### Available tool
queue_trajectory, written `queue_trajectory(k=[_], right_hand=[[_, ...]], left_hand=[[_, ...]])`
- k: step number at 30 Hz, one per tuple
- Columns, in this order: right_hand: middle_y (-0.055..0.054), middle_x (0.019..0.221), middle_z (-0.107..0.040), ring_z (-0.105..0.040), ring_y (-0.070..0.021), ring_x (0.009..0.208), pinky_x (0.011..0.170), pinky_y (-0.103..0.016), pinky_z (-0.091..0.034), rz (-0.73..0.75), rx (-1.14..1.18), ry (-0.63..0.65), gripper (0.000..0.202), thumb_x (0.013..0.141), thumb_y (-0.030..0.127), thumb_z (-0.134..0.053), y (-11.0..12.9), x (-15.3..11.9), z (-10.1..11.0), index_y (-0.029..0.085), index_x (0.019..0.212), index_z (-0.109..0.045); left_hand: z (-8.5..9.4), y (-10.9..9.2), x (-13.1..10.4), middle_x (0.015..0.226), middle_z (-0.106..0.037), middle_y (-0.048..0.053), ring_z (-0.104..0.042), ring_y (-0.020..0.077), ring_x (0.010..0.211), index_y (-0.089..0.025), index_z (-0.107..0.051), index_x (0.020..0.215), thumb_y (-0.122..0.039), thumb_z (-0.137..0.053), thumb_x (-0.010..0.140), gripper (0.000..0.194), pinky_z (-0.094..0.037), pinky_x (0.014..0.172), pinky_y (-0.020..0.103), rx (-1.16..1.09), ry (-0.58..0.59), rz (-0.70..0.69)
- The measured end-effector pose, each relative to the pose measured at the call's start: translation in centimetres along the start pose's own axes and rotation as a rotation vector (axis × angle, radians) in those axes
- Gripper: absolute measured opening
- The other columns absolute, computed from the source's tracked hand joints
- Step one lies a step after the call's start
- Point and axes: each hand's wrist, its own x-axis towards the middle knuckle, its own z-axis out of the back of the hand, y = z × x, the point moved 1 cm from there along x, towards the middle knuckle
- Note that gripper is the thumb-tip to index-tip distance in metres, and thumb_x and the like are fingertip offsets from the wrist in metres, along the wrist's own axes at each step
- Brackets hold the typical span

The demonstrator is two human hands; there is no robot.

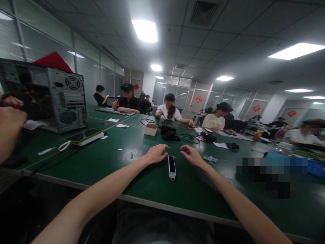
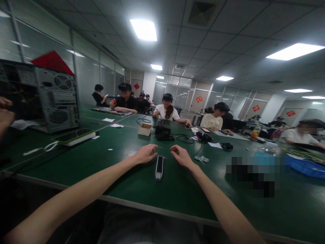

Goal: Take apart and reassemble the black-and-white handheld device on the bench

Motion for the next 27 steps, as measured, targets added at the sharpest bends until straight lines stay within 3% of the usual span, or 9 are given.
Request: queue_trajectory(k=[3, 6, 18, 23, 27], right_hand=[[-0.003, 0.091, -0.063, -0.058, -0.0152, 0.084, 0.074, -0.028, -0.046, -0.015, 0.24, -0.035, 0.022, 0.078, 0.034, -0.057, 2.8, 0.0, -1.2, 0.018, 0.093, -0.057], [-0.003, 0.088, -0.062, -0.057, -0.0148, 0.083, 0.073, -0.028, -0.047, -0.028, 0.382, -0.034, 0.025, 0.076, 0.038, -0.06, 4.0, -0.1, -2.2, 0.017, 0.091, -0.057], [-0.003, 0.086, -0.062, -0.059, -0.0174, 0.085, 0.078, -0.03, -0.048, -0.095, 0.634, -0.021, 0.034, 0.068, 0.044, -0.068, 4.0, -0.2, -3.2, 0.017, 0.085, -0.057], [-0.003, 0.086, -0.063, -0.059, -0.0164, 0.084, 0.076, -0.029, -0.048, -0.077, 0.561, -0.028, 0.03, 0.072, 0.042, -0.065, 4.2, -0.1, -2.9, 0.017, 0.086, -0.058], [-0.003, 0.087, -0.064, -0.059, -0.0159, 0.082, 0.074, -0.029, -0.046, -0.025, 0.255, -0.009, 0.024, 0.078, 0.038, -0.057, 3.6, -0.4, -1.7, 0.017, 0.089, -0.061]], left_hand=[[-0.2, 0.0, 0.1, 0.097, -0.06, 0.002, -0.058, 0.0166, 0.087, -0.021, -0.049, 0.116, -0.03, -0.052, 0.087, 0.031, -0.044, 0.075, 0.025, -0.025, -0.06, -0.05], [-0.4, 0.0, 0.2, 0.098, -0.059, 0.002, -0.058, 0.0144, 0.088, -0.021, -0.055, 0.109, -0.027, -0.051, 0.088, 0.022, -0.044, 0.077, 0.024, -0.082, -0.088, -0.122], [-0.7, -0.3, 0.1, 0.098, -0.059, 0.001, -0.058, 0.013, 0.087, -0.019, -0.062, 0.098, -0.026, -0.052, 0.088, 0.015, -0.044, 0.077, 0.021, -0.173, -0.151, -0.226], [-0.3, -0.6, 0.1, 0.097, -0.061, 0.003, -0.058, 0.0125, 0.083, -0.019, -0.063, 0.098, -0.028, -0.053, 0.087, 0.018, -0.044, 0.074, 0.021, -0.147, -0.144, -0.217], [0.0, 0.6, 0.3, 0.09, -0.063, 0.002, -0.058, 0.0124, 0.079, -0.02, -0.065, 0.097, -0.026, -0.055, 0.083, 0.017, -0.043, 0.073, 0.021, -0.088, -0.08, -0.179]])
